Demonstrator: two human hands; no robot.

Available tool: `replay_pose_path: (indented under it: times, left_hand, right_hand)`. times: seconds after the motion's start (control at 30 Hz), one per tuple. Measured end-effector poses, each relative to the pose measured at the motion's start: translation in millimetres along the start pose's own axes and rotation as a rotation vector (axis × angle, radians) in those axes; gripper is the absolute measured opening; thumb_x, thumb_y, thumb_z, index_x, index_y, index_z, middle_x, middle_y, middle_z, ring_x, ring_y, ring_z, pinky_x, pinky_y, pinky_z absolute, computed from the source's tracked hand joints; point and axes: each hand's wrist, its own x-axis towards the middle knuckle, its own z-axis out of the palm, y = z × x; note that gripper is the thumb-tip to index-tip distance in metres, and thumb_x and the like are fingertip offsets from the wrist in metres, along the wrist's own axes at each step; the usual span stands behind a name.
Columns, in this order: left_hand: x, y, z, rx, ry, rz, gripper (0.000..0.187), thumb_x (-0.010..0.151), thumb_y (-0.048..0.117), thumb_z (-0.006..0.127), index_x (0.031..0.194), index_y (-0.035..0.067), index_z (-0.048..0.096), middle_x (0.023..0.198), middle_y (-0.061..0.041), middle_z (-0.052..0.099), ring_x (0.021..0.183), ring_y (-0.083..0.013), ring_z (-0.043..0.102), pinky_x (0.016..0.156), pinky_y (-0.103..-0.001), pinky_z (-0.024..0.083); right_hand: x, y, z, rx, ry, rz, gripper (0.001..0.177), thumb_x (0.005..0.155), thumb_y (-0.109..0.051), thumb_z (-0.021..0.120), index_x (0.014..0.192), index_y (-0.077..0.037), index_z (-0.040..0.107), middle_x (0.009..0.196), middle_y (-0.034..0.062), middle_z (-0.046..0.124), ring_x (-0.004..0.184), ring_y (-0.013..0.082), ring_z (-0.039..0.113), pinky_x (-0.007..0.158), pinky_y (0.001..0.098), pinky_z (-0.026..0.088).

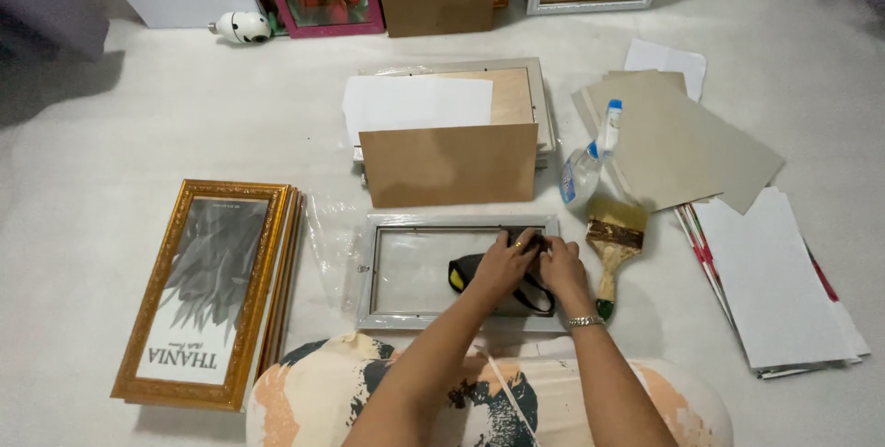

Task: Cleaning the glass pane of a picture frame using a cleaning spray and a cloth.

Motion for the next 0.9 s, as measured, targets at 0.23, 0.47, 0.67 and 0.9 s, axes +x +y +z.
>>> replay_pose_path:
  times: [0.23,0.47,0.67,0.9]
  left_hand:
    - [19,13,-21,-0.001,-0.037,-0.081,0.038,0.092,0.014,0.059,0.129,0.018,0.068,0.141,-0.006,0.051,0.111,-0.0489,0.055,0.069,-0.041,0.067]
    - [-6,30,-29,-0.024,-0.009,-0.043,0.036,0.090,0.016,0.062,0.125,0.017,0.070,0.136,-0.006,0.055,0.103,-0.0467,0.058,0.072,-0.039,0.065]
    - [-30,49,-23,-0.064,-0.084,-0.030,0.039,0.086,0.019,0.066,0.125,0.016,0.067,0.138,-0.006,0.051,0.103,-0.0475,0.055,0.075,-0.040,0.065]
    - [-51,57,-36,-0.129,-0.243,0.026,0.045,0.081,0.016,0.072,0.125,0.018,0.066,0.138,-0.002,0.050,0.110,-0.0483,0.052,0.081,-0.042,0.062]
  right_hand:
    - [5,-3,-10,0.072,0.047,0.017,0.047,0.098,-0.022,0.048,0.144,-0.012,0.050,0.134,0.0254,0.049,0.122,0.0543,0.058,0.102,0.0621,0.049]
    - [15,13,-4,0.082,0.052,0.069,0.047,0.100,-0.024,0.046,0.146,-0.013,0.049,0.132,0.0233,0.052,0.127,0.0479,0.057,0.101,0.0594,0.049]
    - [15,10,-4,0.053,0.045,0.078,0.046,0.100,-0.022,0.044,0.144,-0.013,0.051,0.132,0.0246,0.055,0.129,0.0469,0.057,0.104,0.0578,0.048]
    - [28,26,10,0.031,0.065,0.060,0.047,0.099,-0.023,0.043,0.144,-0.014,0.053,0.132,0.0223,0.056,0.129,0.0446,0.057,0.104,0.0580,0.049]
